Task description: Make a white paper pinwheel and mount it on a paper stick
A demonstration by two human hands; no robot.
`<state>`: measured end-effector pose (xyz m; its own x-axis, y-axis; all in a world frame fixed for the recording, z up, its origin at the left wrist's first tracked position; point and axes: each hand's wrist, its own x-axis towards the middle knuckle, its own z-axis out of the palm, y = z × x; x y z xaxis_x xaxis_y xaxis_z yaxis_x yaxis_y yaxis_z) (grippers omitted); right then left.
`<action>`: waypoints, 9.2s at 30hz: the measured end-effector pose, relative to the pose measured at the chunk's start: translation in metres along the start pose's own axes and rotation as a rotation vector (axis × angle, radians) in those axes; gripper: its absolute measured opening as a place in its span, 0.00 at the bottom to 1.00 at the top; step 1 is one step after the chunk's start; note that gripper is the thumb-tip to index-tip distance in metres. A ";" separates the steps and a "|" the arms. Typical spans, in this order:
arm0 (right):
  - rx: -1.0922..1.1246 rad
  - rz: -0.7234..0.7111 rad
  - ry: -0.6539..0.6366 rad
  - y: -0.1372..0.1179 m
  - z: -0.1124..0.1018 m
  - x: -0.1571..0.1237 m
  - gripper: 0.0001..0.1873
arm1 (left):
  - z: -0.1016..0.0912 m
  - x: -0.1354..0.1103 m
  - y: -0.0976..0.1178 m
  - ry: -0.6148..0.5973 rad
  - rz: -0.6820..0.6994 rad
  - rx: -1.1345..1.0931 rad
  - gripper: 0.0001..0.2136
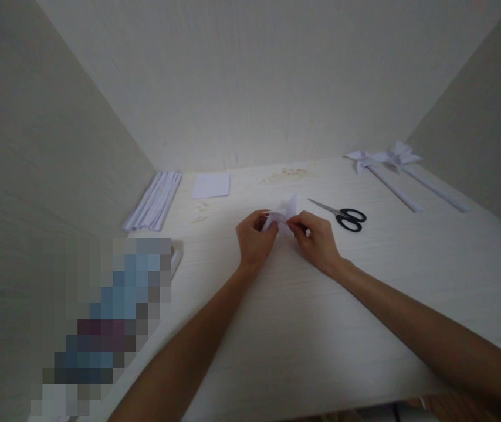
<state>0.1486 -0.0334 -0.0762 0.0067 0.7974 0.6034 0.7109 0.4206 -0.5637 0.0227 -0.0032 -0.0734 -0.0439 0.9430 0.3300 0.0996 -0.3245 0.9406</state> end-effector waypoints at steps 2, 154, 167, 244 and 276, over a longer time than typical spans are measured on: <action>-0.011 -0.009 -0.009 0.000 0.000 0.000 0.08 | 0.000 0.000 0.000 -0.001 0.007 0.019 0.08; -0.040 0.269 0.004 0.003 0.000 0.008 0.12 | 0.002 0.006 -0.002 -0.332 -0.054 0.166 0.12; -0.040 0.255 0.013 0.002 0.000 0.008 0.12 | 0.002 0.006 -0.005 -0.318 -0.056 0.169 0.11; 0.102 0.170 0.020 0.003 0.003 0.004 0.07 | -0.001 0.000 0.003 -0.148 0.109 0.140 0.08; 0.226 0.109 0.117 0.002 -0.001 0.004 0.07 | -0.004 0.006 0.000 -0.239 0.024 -0.039 0.10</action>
<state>0.1507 -0.0295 -0.0749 0.1655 0.7933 0.5859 0.5270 0.4310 -0.7325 0.0184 0.0019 -0.0708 0.1947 0.9241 0.3287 0.0592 -0.3456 0.9365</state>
